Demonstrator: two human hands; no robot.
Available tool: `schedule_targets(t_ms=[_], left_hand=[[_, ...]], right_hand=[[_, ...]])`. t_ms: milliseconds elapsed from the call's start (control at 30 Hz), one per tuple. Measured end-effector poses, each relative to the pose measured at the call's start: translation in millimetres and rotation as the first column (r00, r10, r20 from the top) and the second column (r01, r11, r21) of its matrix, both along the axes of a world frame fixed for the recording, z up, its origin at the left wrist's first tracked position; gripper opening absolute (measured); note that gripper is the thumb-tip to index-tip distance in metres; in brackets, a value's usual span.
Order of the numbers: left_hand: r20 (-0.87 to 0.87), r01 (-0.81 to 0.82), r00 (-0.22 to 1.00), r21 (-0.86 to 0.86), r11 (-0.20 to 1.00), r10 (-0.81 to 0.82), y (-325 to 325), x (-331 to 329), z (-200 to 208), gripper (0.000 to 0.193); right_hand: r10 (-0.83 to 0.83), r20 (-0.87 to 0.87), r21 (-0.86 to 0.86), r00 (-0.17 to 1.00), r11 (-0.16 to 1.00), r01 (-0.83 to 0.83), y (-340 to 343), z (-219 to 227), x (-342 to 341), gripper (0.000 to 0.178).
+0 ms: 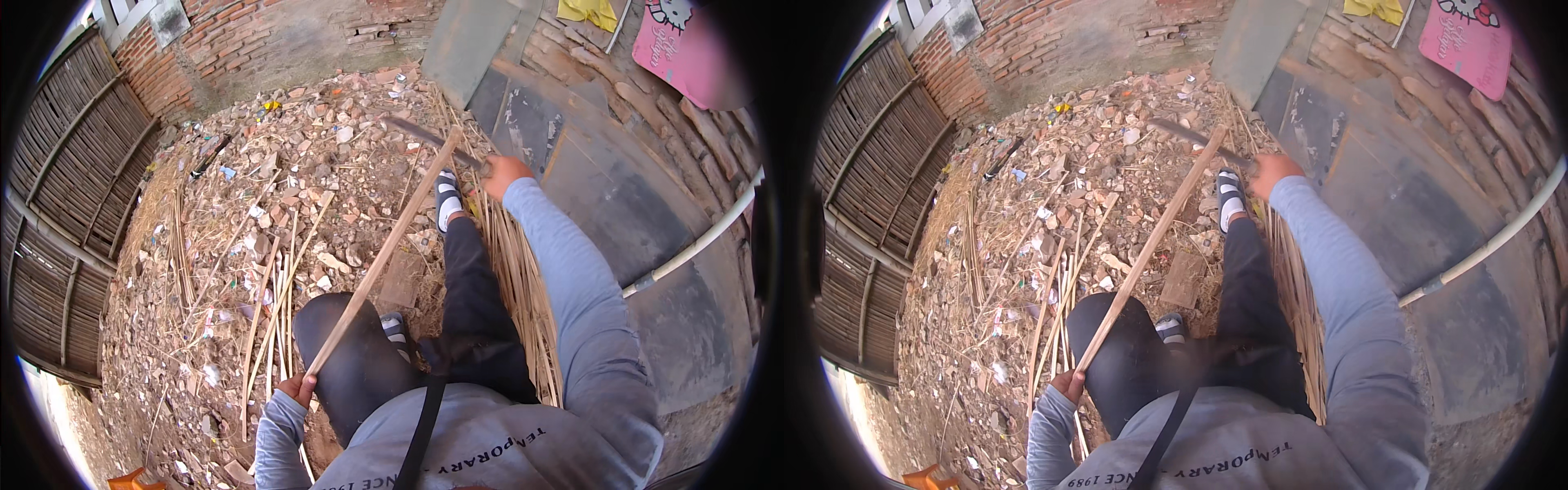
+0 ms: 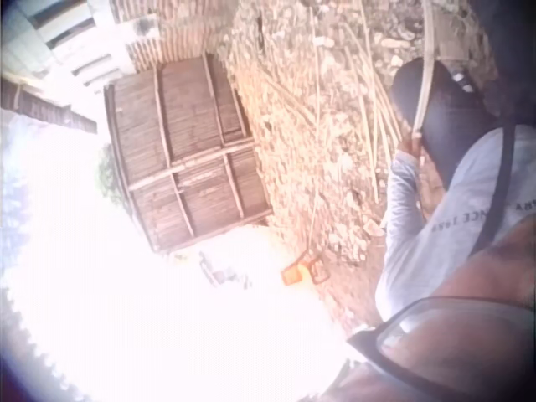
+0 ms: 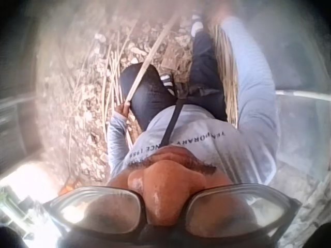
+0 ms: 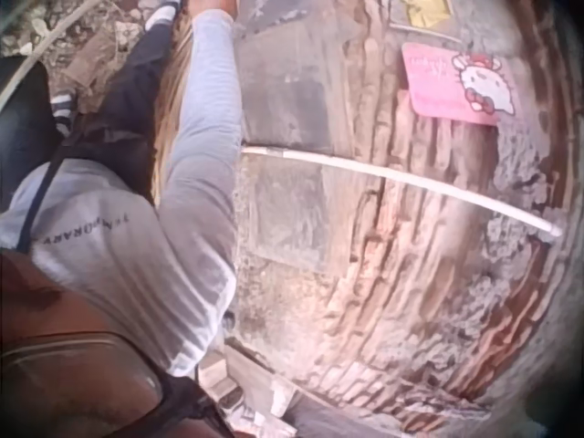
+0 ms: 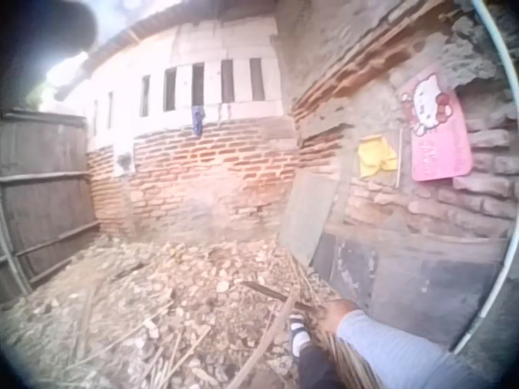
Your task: The person uses a large knife to strip a thin layer of bark or outer fibers from a long bamboo strip while holding it by hand.
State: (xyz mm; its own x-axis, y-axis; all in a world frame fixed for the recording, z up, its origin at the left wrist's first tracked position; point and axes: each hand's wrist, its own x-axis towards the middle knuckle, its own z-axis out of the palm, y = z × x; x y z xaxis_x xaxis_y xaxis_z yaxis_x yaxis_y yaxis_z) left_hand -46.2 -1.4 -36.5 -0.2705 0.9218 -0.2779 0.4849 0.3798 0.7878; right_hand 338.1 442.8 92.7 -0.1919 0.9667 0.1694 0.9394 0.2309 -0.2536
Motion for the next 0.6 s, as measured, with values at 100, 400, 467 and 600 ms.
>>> schedule_targets(t_ms=[100, 400, 467, 600], left_hand=[[-0.017, -0.035, 0.999, -0.155, 0.987, 0.033, 5.2, 8.6, 18.8, 0.049], [0.071, -0.059, 0.996, -0.007, 0.998, 0.059, 3.1, 10.1, 10.0, 0.048], [0.077, -0.048, 0.996, 0.017, 0.999, 0.047, 5.0, 10.9, 10.2, 0.048], [0.035, -0.010, 0.999, -0.105, 0.994, 0.013, 7.6, 7.1, 10.2, 0.047]], right_hand=[[0.020, -0.047, -0.016, 0.999, 1.000, -0.021, -29.2, -5.0, -7.3, 0.054], [-0.019, -0.448, 0.106, 0.894, 0.992, 0.074, -6.8, -61.4, 27.9, 0.041], [0.006, -0.554, 0.103, 0.833, 0.993, 0.062, -7.5, -67.1, 30.5, 0.039], [0.019, -0.573, 0.103, 0.819, 0.993, 0.049, 2.6, -75.1, 43.7, 0.039]])
